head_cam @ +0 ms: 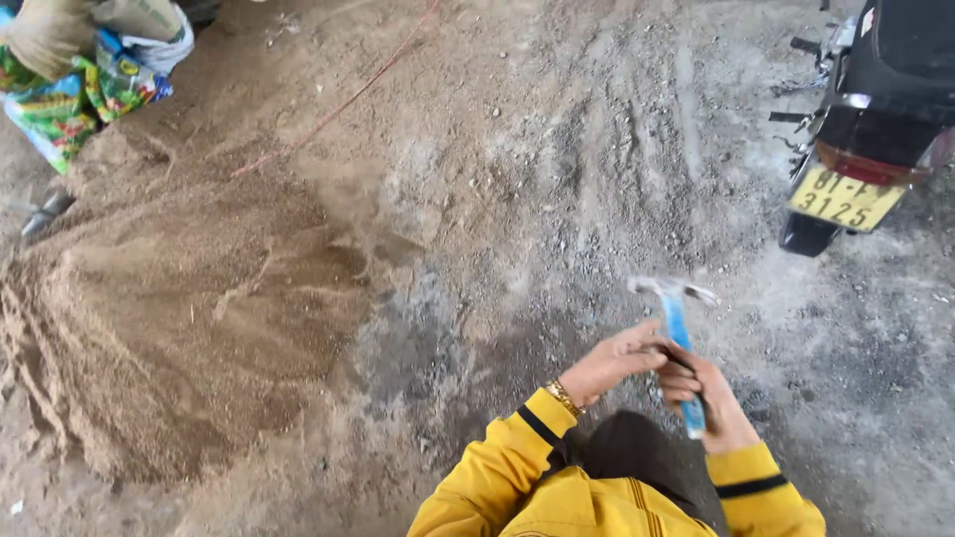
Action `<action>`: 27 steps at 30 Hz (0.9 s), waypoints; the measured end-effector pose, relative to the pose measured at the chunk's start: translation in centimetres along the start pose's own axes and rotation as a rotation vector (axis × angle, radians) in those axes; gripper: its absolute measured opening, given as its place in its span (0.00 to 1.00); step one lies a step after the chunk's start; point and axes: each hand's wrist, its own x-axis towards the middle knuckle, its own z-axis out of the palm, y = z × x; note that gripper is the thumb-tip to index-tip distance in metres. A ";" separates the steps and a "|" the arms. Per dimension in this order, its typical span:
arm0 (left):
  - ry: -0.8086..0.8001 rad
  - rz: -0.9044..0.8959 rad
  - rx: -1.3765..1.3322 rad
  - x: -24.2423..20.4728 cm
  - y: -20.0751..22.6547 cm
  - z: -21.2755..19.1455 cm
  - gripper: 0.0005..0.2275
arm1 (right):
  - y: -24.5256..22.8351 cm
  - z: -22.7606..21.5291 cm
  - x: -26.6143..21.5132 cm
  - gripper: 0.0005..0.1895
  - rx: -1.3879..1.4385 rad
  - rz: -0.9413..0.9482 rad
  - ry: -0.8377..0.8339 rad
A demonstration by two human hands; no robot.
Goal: Break clay bricks into smaller fragments using a hammer on a concrete floor.
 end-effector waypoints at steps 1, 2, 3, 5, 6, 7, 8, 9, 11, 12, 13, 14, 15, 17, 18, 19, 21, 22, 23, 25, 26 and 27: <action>-0.009 -0.006 0.003 2.8 -0.3 -0.6 0.29 | -2.2 -2.3 2.1 0.11 0.008 -0.008 0.000; -0.037 -0.074 0.029 5.7 -0.7 -1.3 0.32 | -4.4 -4.8 4.2 0.10 0.004 -0.028 0.057; -0.067 -0.147 0.050 8.3 -1.6 -1.8 0.35 | -6.2 -7.7 6.0 0.10 0.006 -0.048 0.120; -0.127 -0.162 0.158 13.4 -0.2 -2.5 0.34 | -10.0 -8.6 8.8 0.12 -0.041 -0.101 0.170; -0.177 -0.164 0.266 16.3 0.5 -2.7 0.35 | -12.3 -9.1 10.2 0.15 -0.100 -0.147 0.214; -0.181 -0.165 0.272 18.6 1.7 -3.7 0.35 | -14.0 -6.2 11.3 0.15 -0.096 -0.150 0.210; -0.217 -0.160 0.340 21.0 3.0 -4.6 0.33 | -15.9 -3.1 12.3 0.14 -0.150 -0.164 0.262; -0.249 -0.149 0.414 24.2 4.9 -5.7 0.31 | -18.7 0.5 13.9 0.14 -0.208 -0.179 0.305; -0.232 -0.144 0.384 30.6 5.7 -9.0 0.29 | -24.1 1.7 19.1 0.14 -0.174 -0.154 0.288; -0.215 -0.142 0.343 33.3 5.9 -10.3 0.28 | -26.4 2.3 21.2 0.14 -0.140 -0.124 0.283; -0.206 -0.141 0.352 36.0 8.1 -11.1 0.28 | -29.4 3.4 23.4 0.14 -0.141 -0.119 0.271; -0.164 -0.127 0.337 38.5 10.2 -12.1 0.27 | -32.2 4.5 25.8 0.14 -0.136 -0.074 0.195; -0.123 -0.112 0.319 40.3 12.0 -12.9 0.26 | -34.2 5.5 27.7 0.15 -0.132 -0.027 0.122; -0.064 -0.117 0.310 42.6 16.7 -14.4 0.28 | -37.1 10.5 29.9 0.15 -0.192 -0.008 0.132; -0.015 -0.123 0.293 43.6 18.6 -15.1 0.31 | -38.4 12.7 30.8 0.15 -0.251 0.005 0.151; -0.003 -0.114 0.284 45.4 18.2 -16.7 0.31 | -40.1 15.8 31.4 0.15 -0.265 0.015 0.151; 0.115 -0.093 0.184 48.8 17.7 -20.6 0.36 | -42.9 22.4 33.1 0.14 -0.345 -0.005 0.169; 0.121 -0.080 0.184 50.9 18.4 -22.2 0.36 | -44.4 24.1 34.8 0.14 -0.358 -0.004 0.162; 0.146 -0.064 0.132 52.7 18.9 -23.8 0.39 | -45.8 25.7 36.5 0.15 -0.407 -0.003 0.166; 0.168 -0.034 0.086 56.8 21.8 -26.8 0.42 | -49.0 28.9 40.3 0.16 -0.466 -0.011 0.161; 0.165 -0.054 0.074 58.8 24.1 -28.2 0.44 | -50.8 30.5 42.4 0.16 -0.503 -0.019 0.137; 0.161 -0.077 0.063 60.3 26.1 -29.5 0.46 | -52.1 31.9 44.4 0.16 -0.536 -0.028 0.114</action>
